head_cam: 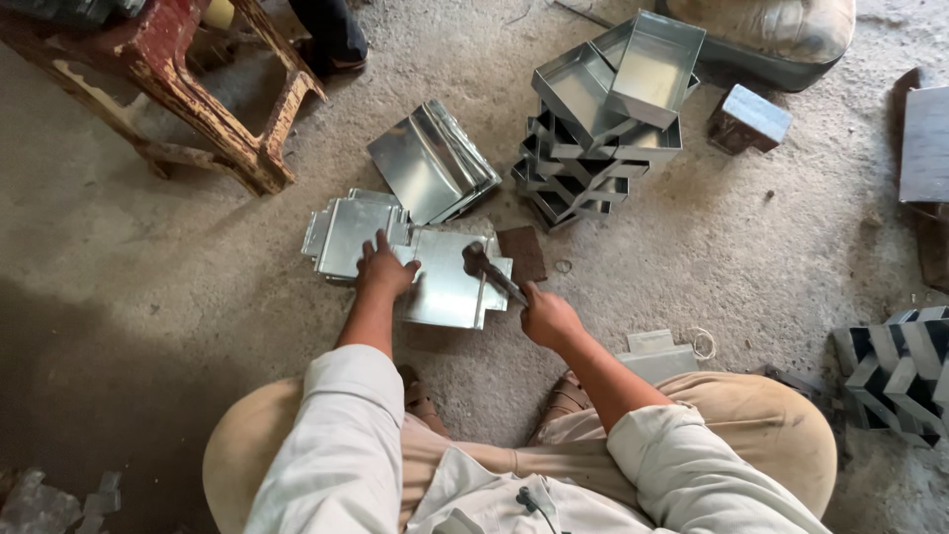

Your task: The person sits on the floor and uses a hammer to repeatedly strike the edges of rectangular metal sheets. They hold the sheets with one hand and strike them with the other, occasionally repositioning the sheets or moving them between stacks.

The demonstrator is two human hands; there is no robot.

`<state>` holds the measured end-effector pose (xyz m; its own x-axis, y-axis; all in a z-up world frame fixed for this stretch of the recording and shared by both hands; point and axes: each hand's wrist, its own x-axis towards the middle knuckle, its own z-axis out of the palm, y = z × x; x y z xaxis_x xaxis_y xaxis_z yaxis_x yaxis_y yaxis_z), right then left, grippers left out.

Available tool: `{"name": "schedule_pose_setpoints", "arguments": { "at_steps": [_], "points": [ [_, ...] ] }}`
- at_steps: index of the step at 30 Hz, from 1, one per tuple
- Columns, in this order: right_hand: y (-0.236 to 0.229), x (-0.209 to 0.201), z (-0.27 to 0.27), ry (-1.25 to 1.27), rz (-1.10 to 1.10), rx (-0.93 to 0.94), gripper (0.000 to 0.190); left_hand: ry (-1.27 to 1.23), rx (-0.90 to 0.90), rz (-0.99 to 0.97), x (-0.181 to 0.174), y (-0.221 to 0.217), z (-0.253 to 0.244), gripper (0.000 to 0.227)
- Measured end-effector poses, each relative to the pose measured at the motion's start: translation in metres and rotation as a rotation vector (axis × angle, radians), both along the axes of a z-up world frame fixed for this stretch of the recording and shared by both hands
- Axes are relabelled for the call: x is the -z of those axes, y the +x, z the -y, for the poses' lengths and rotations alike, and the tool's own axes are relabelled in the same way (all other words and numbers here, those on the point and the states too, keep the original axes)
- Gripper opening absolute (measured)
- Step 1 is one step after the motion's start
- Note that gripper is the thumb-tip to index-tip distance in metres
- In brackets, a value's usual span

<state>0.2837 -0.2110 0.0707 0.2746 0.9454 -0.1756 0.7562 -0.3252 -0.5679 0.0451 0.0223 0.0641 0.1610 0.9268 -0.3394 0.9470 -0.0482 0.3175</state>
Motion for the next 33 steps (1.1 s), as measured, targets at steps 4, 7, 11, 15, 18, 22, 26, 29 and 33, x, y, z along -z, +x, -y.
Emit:
{"name": "schedule_pose_setpoints", "arguments": {
  "at_steps": [4, 7, 11, 15, 18, 22, 26, 29, 33],
  "points": [
    [0.002, 0.000, -0.008, -0.057, -0.005, -0.046, 0.041, -0.156, -0.084, 0.115, 0.022, -0.006, -0.007, 0.129],
    [-0.001, 0.003, -0.008, -0.157, -0.005, -0.021, 0.040, -0.138, -0.034, 0.040, 0.027, -0.002, -0.002, 0.123],
    [-0.001, 0.009, -0.014, -0.146, -0.007, -0.022, 0.042, -0.185, -0.053, 0.056, 0.035, -0.010, -0.002, 0.120],
    [-0.001, 0.024, -0.020, -0.068, -0.060, -0.011, 0.038, -0.233, -0.089, 0.061, 0.056, -0.023, 0.002, 0.122],
    [-0.003, 0.034, -0.029, -0.003, -0.055, 0.019, 0.032, -0.228, -0.137, 0.078, 0.056, -0.032, 0.005, 0.119],
    [-0.012, 0.001, -0.021, 0.042, -0.059, 0.096, 0.028, -0.243, -0.177, 0.118, 0.054, -0.044, 0.016, 0.114],
    [-0.024, -0.093, -0.026, 0.128, -0.196, 0.218, 0.027, -0.160, -0.041, 0.159, 0.068, -0.056, 0.014, 0.110],
    [-0.029, -0.137, -0.022, 0.760, -0.136, 0.094, 0.015, -0.196, -0.024, 0.133, 0.057, -0.056, 0.020, 0.113],
    [-0.021, -0.104, -0.039, 1.043, -0.087, 0.130, 0.016, -0.224, -0.071, 0.150, 0.022, -0.053, 0.036, 0.118]
  ]
}}
